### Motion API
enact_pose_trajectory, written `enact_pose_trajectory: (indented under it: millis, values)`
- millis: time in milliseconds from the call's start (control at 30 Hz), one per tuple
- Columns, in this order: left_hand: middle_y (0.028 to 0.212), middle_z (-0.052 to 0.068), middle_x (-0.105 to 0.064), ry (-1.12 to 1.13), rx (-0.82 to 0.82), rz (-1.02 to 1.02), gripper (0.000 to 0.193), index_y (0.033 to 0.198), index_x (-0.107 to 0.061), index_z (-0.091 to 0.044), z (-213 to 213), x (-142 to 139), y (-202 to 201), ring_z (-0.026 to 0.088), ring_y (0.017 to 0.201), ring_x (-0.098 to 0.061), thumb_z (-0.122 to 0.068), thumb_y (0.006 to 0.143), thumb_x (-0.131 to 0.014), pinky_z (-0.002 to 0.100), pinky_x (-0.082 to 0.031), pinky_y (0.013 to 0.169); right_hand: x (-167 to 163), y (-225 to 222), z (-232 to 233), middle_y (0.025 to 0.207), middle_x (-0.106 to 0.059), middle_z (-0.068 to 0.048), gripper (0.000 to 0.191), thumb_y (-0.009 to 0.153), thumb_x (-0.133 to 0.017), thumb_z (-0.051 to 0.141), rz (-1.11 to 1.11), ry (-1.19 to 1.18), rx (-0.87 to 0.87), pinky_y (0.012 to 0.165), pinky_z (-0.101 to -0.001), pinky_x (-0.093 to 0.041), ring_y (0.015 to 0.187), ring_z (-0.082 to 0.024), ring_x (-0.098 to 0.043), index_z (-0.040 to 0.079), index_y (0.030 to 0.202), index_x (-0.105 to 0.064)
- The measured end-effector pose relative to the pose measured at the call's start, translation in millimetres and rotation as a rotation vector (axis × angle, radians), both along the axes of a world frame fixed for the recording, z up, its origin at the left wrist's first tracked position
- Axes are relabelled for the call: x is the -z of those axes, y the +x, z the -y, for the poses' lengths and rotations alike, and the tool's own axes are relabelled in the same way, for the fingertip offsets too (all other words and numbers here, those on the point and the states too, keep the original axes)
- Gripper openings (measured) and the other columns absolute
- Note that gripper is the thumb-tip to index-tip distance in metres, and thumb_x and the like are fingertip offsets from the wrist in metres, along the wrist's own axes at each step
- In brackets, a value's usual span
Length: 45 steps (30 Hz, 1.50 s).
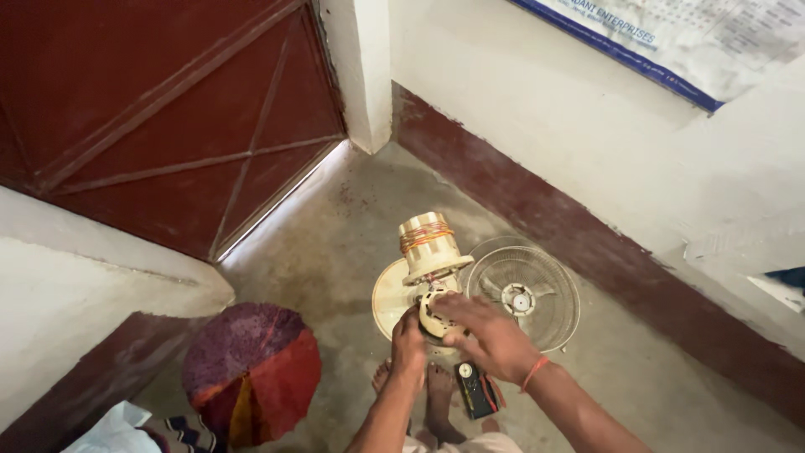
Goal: The person works on a pedestal fan motor on the floor, unscrewing and separating the motor housing, removing and repositioning the rotor and housing components, and pressing parts back together by hand. A multimeter lies on the floor nearby as they reassemble the fan motor unit.
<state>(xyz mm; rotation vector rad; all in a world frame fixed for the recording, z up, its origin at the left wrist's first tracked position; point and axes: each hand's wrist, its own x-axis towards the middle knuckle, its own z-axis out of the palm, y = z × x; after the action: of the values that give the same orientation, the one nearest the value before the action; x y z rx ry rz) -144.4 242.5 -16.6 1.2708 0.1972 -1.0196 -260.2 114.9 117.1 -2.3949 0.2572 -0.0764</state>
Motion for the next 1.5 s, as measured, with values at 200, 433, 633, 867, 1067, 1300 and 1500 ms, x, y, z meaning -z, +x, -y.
enact_pose_trajectory:
  millis: [200,433,633,867,1067,1300,1500]
  values:
    - [0.13,0.011,-0.072,-0.069,-0.046,-0.024,0.047,0.133,-0.067,0.0,-2,2,0,0.019,0.117,-0.065,-0.029,0.103,-0.045,0.034,-0.048,0.102,-28,28,8,0.146,-0.063,-0.015,0.078,0.098,-0.037,0.062,0.295,1.055,0.908,0.115,-0.0383,-0.041,0.139,-0.026,-0.056,0.001,0.142,-0.057]
    - [0.126,0.009,-0.073,-0.181,-0.065,-0.081,0.049,0.132,-0.065,0.0,0,-24,5,0.019,0.113,-0.067,-0.03,0.102,-0.043,0.036,-0.051,0.1,-44,41,-18,0.12,-0.07,-0.015,0.058,0.103,-0.038,0.052,0.62,2.14,0.644,0.107,-0.0457,-0.047,0.118,-0.03,-0.063,0.001,0.118,-0.063]
    - [0.113,0.008,-0.074,-0.118,0.044,-0.054,0.048,0.126,-0.069,-0.002,0,-37,6,0.018,0.102,-0.066,-0.032,0.101,-0.042,0.035,-0.053,0.09,-66,58,-53,0.109,-0.071,-0.02,0.026,0.114,-0.046,0.03,0.007,1.261,0.626,0.099,-0.0458,-0.054,0.102,-0.035,-0.069,0.01,0.119,-0.062]
    - [0.115,0.011,-0.071,-0.489,0.161,0.145,0.041,0.129,-0.064,0.002,-9,-28,4,0.021,0.102,-0.067,-0.026,0.103,-0.05,0.04,-0.055,0.087,-63,37,-72,0.147,-0.052,-0.021,0.049,0.089,-0.071,0.016,0.221,0.124,0.33,0.106,-0.0423,-0.048,0.13,-0.038,-0.057,0.007,0.135,-0.057]
    - [0.124,0.009,-0.074,-0.091,-0.014,-0.233,0.048,0.134,-0.065,-0.004,6,-52,12,0.021,0.11,-0.069,-0.034,0.101,-0.046,0.038,-0.054,0.094,-27,41,-52,0.148,-0.044,-0.027,0.11,0.069,-0.091,0.032,0.199,0.216,0.783,0.111,-0.0458,-0.04,0.137,-0.041,-0.047,0.0,0.152,-0.026]
    - [0.127,0.01,-0.072,-0.252,-0.101,-0.256,0.047,0.134,-0.063,-0.002,6,-39,8,0.022,0.113,-0.069,-0.032,0.101,-0.049,0.038,-0.055,0.097,-24,37,-38,0.143,-0.052,-0.024,0.115,0.061,-0.097,0.032,-0.024,0.268,0.612,0.11,-0.0439,-0.041,0.133,-0.036,-0.051,0.008,0.152,-0.03]
    - [0.128,0.007,-0.072,-0.161,0.058,-0.094,0.049,0.136,-0.064,-0.003,2,-31,18,0.016,0.116,-0.068,-0.034,0.102,-0.049,0.031,-0.054,0.097,-22,40,-44,0.131,-0.063,-0.019,0.106,0.065,-0.091,0.025,-0.007,0.451,0.747,0.102,-0.0387,-0.052,0.12,-0.029,-0.066,0.011,0.149,-0.028]
